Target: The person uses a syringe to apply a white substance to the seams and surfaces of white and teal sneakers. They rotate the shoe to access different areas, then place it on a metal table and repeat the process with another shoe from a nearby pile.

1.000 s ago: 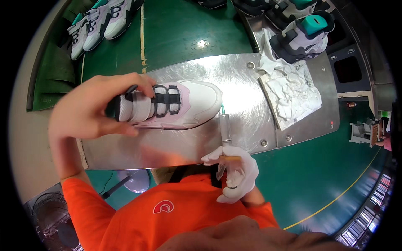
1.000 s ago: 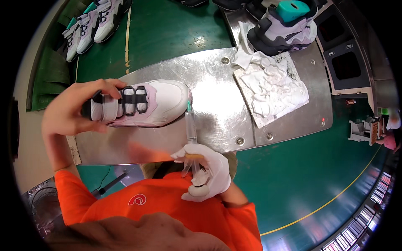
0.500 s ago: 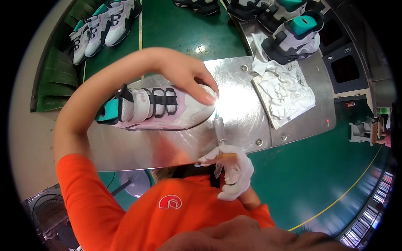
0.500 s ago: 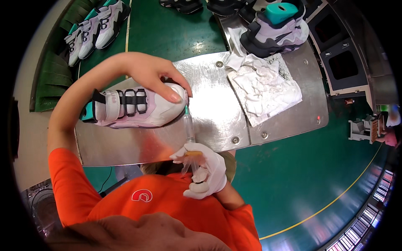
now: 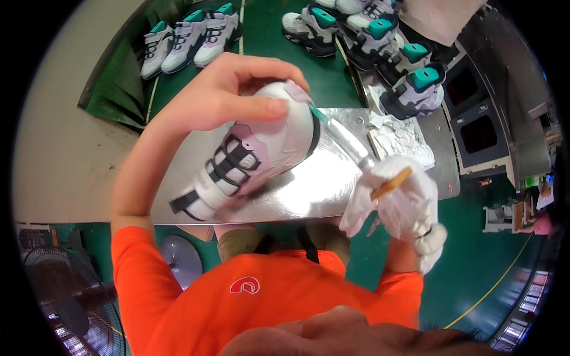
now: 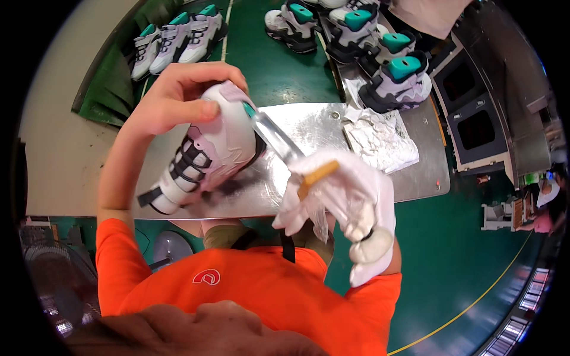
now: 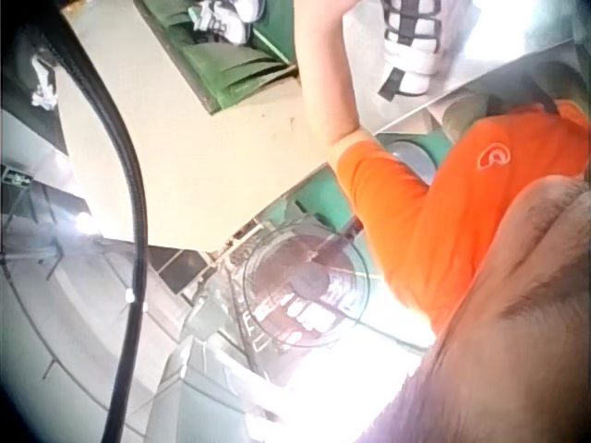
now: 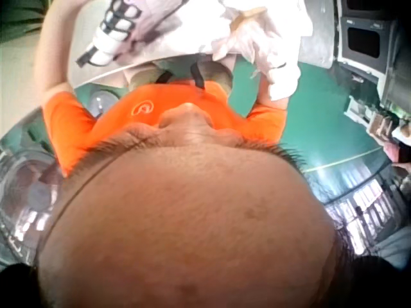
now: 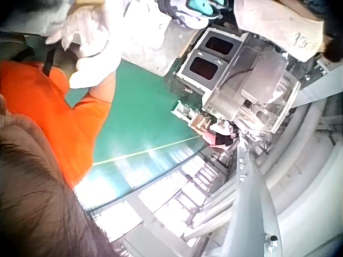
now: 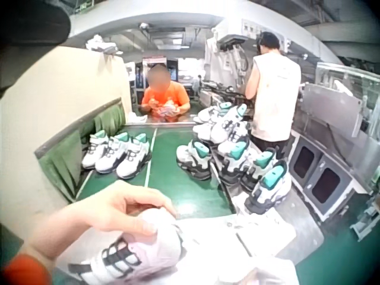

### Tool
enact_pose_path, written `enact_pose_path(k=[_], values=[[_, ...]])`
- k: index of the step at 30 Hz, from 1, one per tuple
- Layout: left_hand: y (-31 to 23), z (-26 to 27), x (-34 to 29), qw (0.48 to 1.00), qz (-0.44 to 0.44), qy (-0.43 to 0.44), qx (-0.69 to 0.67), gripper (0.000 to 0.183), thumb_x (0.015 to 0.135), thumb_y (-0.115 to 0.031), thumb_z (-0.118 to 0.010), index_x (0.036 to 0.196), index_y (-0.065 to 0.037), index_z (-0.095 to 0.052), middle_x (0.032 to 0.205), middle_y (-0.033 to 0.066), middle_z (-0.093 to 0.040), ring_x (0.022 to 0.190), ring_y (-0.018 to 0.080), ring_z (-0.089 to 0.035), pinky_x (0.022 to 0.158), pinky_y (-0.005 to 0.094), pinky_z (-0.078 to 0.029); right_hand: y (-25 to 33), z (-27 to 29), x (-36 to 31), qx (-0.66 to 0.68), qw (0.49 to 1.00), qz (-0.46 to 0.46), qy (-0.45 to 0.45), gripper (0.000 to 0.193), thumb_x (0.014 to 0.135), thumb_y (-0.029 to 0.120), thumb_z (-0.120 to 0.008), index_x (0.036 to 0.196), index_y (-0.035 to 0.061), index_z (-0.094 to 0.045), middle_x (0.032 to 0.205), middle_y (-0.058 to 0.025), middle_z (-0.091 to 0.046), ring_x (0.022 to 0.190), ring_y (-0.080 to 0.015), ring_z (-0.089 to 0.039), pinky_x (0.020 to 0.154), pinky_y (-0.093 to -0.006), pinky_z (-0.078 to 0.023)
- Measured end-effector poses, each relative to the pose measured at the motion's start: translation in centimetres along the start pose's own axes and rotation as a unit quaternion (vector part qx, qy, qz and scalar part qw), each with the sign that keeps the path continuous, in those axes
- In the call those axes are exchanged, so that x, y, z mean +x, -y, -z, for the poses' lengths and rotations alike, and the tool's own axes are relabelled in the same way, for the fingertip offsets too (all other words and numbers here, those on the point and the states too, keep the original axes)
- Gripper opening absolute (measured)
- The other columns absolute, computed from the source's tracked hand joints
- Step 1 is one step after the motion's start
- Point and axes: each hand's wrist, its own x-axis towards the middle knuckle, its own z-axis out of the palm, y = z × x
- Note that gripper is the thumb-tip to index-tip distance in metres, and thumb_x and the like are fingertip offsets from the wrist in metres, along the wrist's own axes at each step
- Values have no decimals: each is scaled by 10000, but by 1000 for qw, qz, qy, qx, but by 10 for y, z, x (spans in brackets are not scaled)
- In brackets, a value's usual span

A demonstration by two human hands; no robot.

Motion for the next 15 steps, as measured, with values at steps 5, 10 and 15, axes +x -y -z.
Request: enact_pose_path(k=[5,10,15], values=[[28,2,-46,978,-68,-180,-77,523,836,-336,-728,1205,10,-593,1103,65,-641,1013,142,-592,918,286,-449,-5,-9,53,26,998,-58,-5,1040,460,213,-874,1297,-151,-375,1037,-262,-583,911,-368,-658,773,-404,-572],[52,10,-63,949,-88,-259,-155,509,886,-294,-685,1267,19,-558,1113,80,-647,996,135,-616,866,265,-482,-20,-11,82,-49,994,-80,-61,1033,518,342,-805,1300,-158,-351,885,-301,-585,804,-411,-665,656,-441,-594],[74,18,-70,914,-81,-330,-221,448,908,-248,-665,1246,31,-573,1100,85,-654,969,135,-621,858,266,-486,-38,2,97,-28,987,-127,-92,1054,521,348,-817,1313,-164,-345,972,-304,-556,854,-431,-653,693,-461,-596]])
